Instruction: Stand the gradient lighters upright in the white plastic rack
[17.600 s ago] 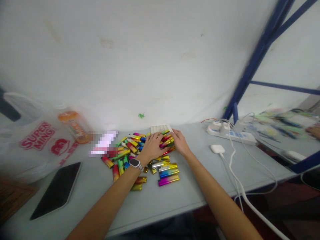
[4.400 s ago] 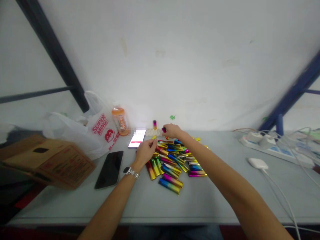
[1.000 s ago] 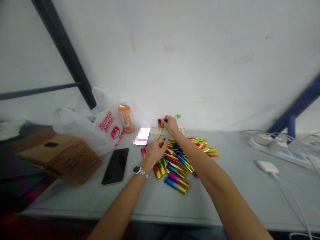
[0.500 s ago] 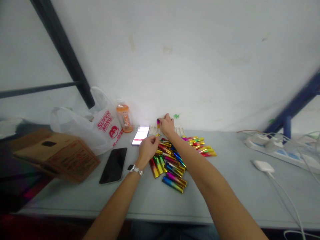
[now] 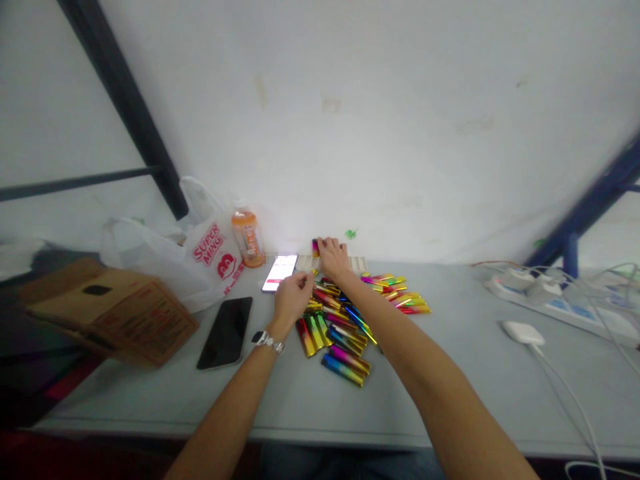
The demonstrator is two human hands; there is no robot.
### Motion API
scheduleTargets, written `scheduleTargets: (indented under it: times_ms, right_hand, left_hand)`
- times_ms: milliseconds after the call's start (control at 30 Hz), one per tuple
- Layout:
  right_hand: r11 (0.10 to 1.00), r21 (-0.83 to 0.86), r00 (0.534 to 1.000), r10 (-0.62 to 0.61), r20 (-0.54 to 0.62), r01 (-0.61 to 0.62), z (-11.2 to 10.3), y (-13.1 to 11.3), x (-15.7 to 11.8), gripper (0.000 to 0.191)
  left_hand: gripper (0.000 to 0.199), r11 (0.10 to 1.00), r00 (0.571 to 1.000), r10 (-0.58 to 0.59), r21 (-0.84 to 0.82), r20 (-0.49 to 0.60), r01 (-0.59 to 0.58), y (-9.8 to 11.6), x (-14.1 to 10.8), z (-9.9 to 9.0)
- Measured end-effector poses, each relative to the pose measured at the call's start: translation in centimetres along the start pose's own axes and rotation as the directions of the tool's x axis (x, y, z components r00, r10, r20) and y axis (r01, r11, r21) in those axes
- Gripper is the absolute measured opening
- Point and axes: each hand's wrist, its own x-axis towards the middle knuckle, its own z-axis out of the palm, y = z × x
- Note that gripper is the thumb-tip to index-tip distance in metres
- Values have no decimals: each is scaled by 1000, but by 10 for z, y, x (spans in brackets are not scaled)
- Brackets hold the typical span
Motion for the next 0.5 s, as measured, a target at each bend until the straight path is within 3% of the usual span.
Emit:
scheduleTargets:
  times_ms: [233,500]
  right_hand:
    - [999,-31,999,16,34,-15,-8,-4,1,56]
    - [994,-68,996,-89,18,90,-16,-3,-2,54]
  left_hand:
    - [39,1000,997,22,15,70,-23,3,-2,-1]
    - [41,998,995,31,45,92,-35,5,-4,-1]
